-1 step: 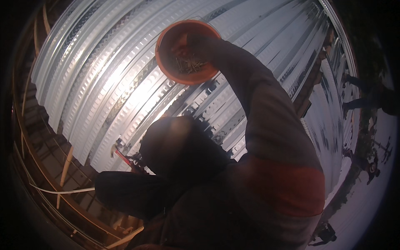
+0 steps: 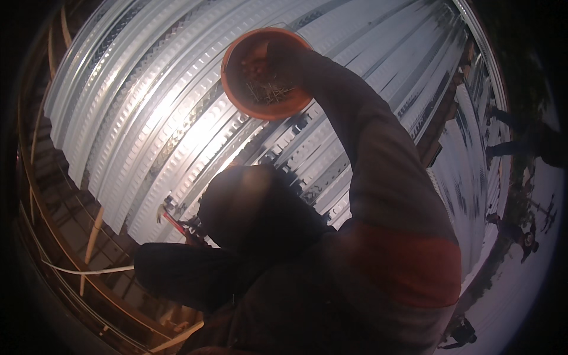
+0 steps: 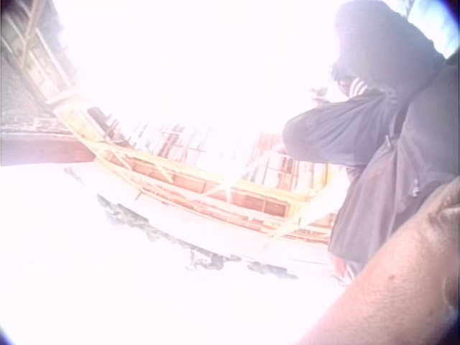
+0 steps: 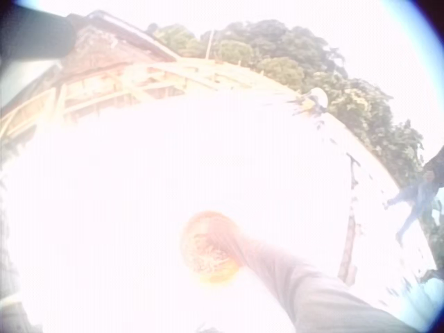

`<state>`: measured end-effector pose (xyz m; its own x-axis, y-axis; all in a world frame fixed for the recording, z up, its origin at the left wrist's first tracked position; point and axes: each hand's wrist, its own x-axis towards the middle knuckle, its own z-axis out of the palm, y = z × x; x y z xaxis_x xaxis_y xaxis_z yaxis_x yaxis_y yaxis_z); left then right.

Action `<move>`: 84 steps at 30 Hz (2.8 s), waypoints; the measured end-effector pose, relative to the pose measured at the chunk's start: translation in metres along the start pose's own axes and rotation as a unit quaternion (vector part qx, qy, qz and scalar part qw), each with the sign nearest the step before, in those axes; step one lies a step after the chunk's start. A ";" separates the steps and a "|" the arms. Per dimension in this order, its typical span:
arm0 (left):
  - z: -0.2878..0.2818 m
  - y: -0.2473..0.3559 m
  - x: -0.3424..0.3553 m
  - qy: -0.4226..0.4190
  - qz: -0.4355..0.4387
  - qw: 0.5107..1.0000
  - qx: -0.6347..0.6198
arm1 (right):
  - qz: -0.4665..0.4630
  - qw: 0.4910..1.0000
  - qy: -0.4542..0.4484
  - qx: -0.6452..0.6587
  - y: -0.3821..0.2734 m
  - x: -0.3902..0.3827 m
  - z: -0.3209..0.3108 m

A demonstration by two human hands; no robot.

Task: The person is installing corrugated metal roof panels on a roof structure. They repeatedly pick nails from an orange bucket, position them on the panels, and hammer them into place using a red-handled hammer. The person moves along the roof, securing multiple panels in sequence.

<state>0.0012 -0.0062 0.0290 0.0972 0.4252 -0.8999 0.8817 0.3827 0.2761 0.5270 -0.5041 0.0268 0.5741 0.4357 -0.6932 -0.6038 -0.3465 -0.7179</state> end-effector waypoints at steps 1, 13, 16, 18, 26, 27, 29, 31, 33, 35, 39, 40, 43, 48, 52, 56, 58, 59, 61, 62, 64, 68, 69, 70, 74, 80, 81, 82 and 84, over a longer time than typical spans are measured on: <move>0.001 0.000 0.004 0.012 -0.008 1.000 -0.002 | 0.002 1.000 -0.001 0.007 -0.008 -0.004 0.000; 0.011 -0.006 0.022 0.037 -0.010 0.999 -0.014 | -0.113 0.865 0.263 -0.411 0.014 -0.061 0.005; 0.005 -0.001 0.020 0.009 -0.023 1.000 -0.015 | -0.138 0.756 0.215 -0.602 0.005 -0.059 0.016; 0.004 0.007 0.012 -0.004 -0.020 1.000 0.000 | -0.106 0.689 0.189 -0.692 -0.001 -0.054 0.024; 0.014 0.012 -0.018 0.049 0.026 0.998 -0.013 | -0.126 0.727 0.179 -0.650 0.009 -0.046 0.043; 0.013 0.008 -0.016 0.039 0.038 0.998 -0.005 | -0.133 0.819 0.185 -0.526 0.027 -0.045 0.039; 0.017 0.006 -0.005 0.014 0.067 0.998 0.010 | -0.141 0.925 0.194 -0.295 0.065 -0.037 0.021; 0.020 0.007 -0.008 0.022 0.056 0.998 0.015 | -0.159 0.957 0.191 -0.153 0.063 -0.034 0.014; 0.019 0.009 -0.004 0.014 0.047 0.998 0.026 | -0.173 0.965 0.189 -0.061 0.057 -0.035 0.004; 0.009 0.002 0.009 -0.005 0.037 0.999 0.034 | -0.162 0.971 0.177 0.023 0.033 -0.039 -0.002; -0.011 -0.029 0.036 -0.014 0.154 0.987 0.052 | -0.065 0.981 0.173 -0.056 -0.021 -0.045 -0.018; 0.005 -0.019 0.029 -0.002 0.102 0.994 0.033 | -0.060 0.946 0.214 -0.235 0.005 -0.055 -0.042; 0.016 -0.004 0.021 0.007 0.046 0.998 0.032 | -0.069 0.784 0.270 -0.555 0.075 -0.071 -0.034; 0.005 -0.001 0.011 0.014 0.058 0.998 0.029 | -0.006 0.793 0.348 -0.500 0.036 -0.083 0.035; 0.013 0.002 -0.001 0.009 0.098 0.995 0.020 | -0.094 0.792 0.390 -0.461 0.044 -0.071 0.029; 0.017 0.010 -0.009 -0.008 0.063 0.998 0.015 | -0.113 0.765 0.355 -0.525 0.048 -0.036 0.016; 0.011 0.005 -0.007 0.005 0.086 0.996 0.025 | -0.103 0.741 0.328 -0.577 0.039 -0.024 0.024; 0.007 0.004 -0.005 0.012 0.098 0.995 0.031 | -0.097 0.728 0.315 -0.601 0.035 -0.020 0.028; 0.007 0.005 -0.005 0.008 0.096 0.995 0.032 | -0.089 0.694 0.332 -0.632 0.035 -0.013 0.027; 0.007 0.005 -0.005 0.005 0.096 0.995 0.034 | -0.085 0.677 0.341 -0.647 0.035 -0.010 0.026; 0.006 0.001 -0.005 0.002 0.119 0.992 0.042 | -0.064 0.679 0.355 -0.640 0.032 -0.006 0.022; 0.014 0.004 0.001 0.004 0.061 0.998 0.012 | -0.136 0.672 0.376 -0.623 0.041 -0.009 0.019; 0.014 0.004 0.002 0.003 0.060 0.998 0.016 | -0.135 0.672 0.359 -0.634 0.036 -0.009 0.023; 0.014 0.002 0.003 0.001 0.057 0.998 0.019 | -0.135 0.670 0.341 -0.645 0.029 -0.008 0.025; 0.011 0.000 -0.006 0.005 0.018 1.000 -0.005 | -0.101 0.674 0.288 -0.673 0.004 -0.004 0.047; 0.021 -0.006 0.001 0.022 0.137 0.990 0.028 | -0.109 0.634 0.228 -0.731 0.022 0.003 0.028; 0.029 0.003 -0.006 0.029 0.148 0.988 0.036 | -0.115 0.616 0.224 -0.746 0.023 0.002 0.014; 0.023 0.002 -0.015 0.050 0.149 0.987 0.043 | -0.145 0.635 0.234 -0.722 0.019 0.004 0.029; 0.033 0.009 -0.023 0.056 0.162 0.984 0.042 | -0.135 0.601 0.214 -0.758 0.014 0.001 0.008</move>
<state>0.0223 -0.0397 0.0406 0.3319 0.6035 -0.7250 0.8485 0.1447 0.5090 0.5146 -0.5018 0.0162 0.8241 0.5041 -0.2584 0.5543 -0.8116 0.1843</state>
